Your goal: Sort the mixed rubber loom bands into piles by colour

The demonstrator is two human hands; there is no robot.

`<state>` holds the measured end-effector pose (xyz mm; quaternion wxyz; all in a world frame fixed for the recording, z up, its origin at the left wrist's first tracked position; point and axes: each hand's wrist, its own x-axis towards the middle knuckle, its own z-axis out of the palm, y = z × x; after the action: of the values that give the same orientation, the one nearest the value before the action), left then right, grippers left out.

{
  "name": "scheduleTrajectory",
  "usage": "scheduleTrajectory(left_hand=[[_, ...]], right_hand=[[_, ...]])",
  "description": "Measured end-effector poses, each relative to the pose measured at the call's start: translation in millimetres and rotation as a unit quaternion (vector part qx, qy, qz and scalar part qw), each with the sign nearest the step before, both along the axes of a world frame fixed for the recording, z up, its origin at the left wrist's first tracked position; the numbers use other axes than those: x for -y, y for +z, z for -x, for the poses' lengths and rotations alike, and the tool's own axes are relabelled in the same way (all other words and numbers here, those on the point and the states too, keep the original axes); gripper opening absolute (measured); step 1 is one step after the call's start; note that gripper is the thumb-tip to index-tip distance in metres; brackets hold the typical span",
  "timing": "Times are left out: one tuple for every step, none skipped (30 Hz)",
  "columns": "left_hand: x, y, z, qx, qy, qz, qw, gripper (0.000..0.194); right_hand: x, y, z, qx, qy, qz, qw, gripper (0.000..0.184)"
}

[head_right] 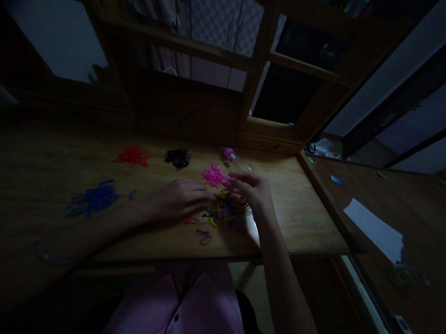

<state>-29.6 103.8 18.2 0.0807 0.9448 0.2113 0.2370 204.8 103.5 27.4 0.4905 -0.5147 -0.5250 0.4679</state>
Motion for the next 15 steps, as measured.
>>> scheduleTrajectory(left_hand=[[0.1, 0.0, 0.0, 0.002, -0.001, 0.001, 1.000, 0.020], [0.1, 0.0, 0.1, 0.005, -0.002, 0.002, 1.000, 0.020], [0.1, -0.2, 0.3, 0.005, -0.003, 0.003, 1.000, 0.020], [0.0, -0.5, 0.5, 0.006, -0.002, 0.005, 1.000, 0.019], [-0.2, -0.9, 0.7, 0.005, -0.001, 0.006, 1.000, 0.019], [-0.4, -1.3, 0.9, 0.005, -0.001, 0.006, 1.000, 0.019], [-0.6, -1.7, 1.1, 0.005, 0.000, 0.007, 1.000, 0.019], [-0.8, -1.9, 1.3, 0.005, 0.002, 0.007, 1.000, 0.018], [-0.9, -2.0, 1.5, 0.004, 0.004, 0.009, 1.000, 0.018], [-0.9, -2.0, 1.6, 0.004, 0.004, 0.012, 1.000, 0.018], [-0.9, -1.8, 1.7, 0.005, 0.003, 0.014, 1.000, 0.018], [-0.8, -1.5, 1.8, 0.006, 0.002, 0.016, 1.000, 0.018], [-0.7, -1.2, 1.8, 0.006, -0.001, 0.015, 1.000, 0.019], [-0.6, -0.9, 1.7, 0.005, -0.002, 0.013, 1.000, 0.019], [-0.6, -0.7, 1.6, 0.002, -0.001, 0.011, 1.000, 0.019]], right_hand=[[-10.2, 1.1, 3.3, 0.036, 0.002, -0.025, 0.999, 0.028], [-20.2, 1.9, 7.0, 0.077, 0.003, -0.049, 0.996, 0.026], [-29.5, 2.5, 10.9, 0.120, 0.005, -0.074, 0.990, 0.025], [-37.4, 3.1, 14.8, 0.164, 0.015, -0.093, 0.982, 0.024], [-43.4, 3.8, 18.3, 0.203, 0.027, -0.108, 0.973, 0.024], [-47.2, 4.7, 21.4, 0.234, 0.039, -0.121, 0.964, 0.024], [-48.7, 5.8, 23.6, 0.255, 0.050, -0.131, 0.957, 0.024], [-48.0, 7.2, 24.8, 0.263, 0.056, -0.140, 0.953, 0.024], [-45.4, 8.7, 24.8, 0.260, 0.059, -0.148, 0.952, 0.024], [-41.2, 10.1, 23.4, 0.248, 0.059, -0.155, 0.954, 0.023], [-36.0, 11.3, 20.6, 0.232, 0.058, -0.160, 0.958, 0.023], [-29.9, 12.1, 16.5, 0.218, 0.054, -0.161, 0.961, 0.023], [-23.4, 12.4, 11.3, 0.209, 0.048, -0.158, 0.964, 0.023], [-16.6, 12.4, 5.3, 0.208, 0.040, -0.155, 0.965, 0.023], [-9.8, 12.0, -1.1, 0.216, 0.031, -0.153, 0.964, 0.022]])
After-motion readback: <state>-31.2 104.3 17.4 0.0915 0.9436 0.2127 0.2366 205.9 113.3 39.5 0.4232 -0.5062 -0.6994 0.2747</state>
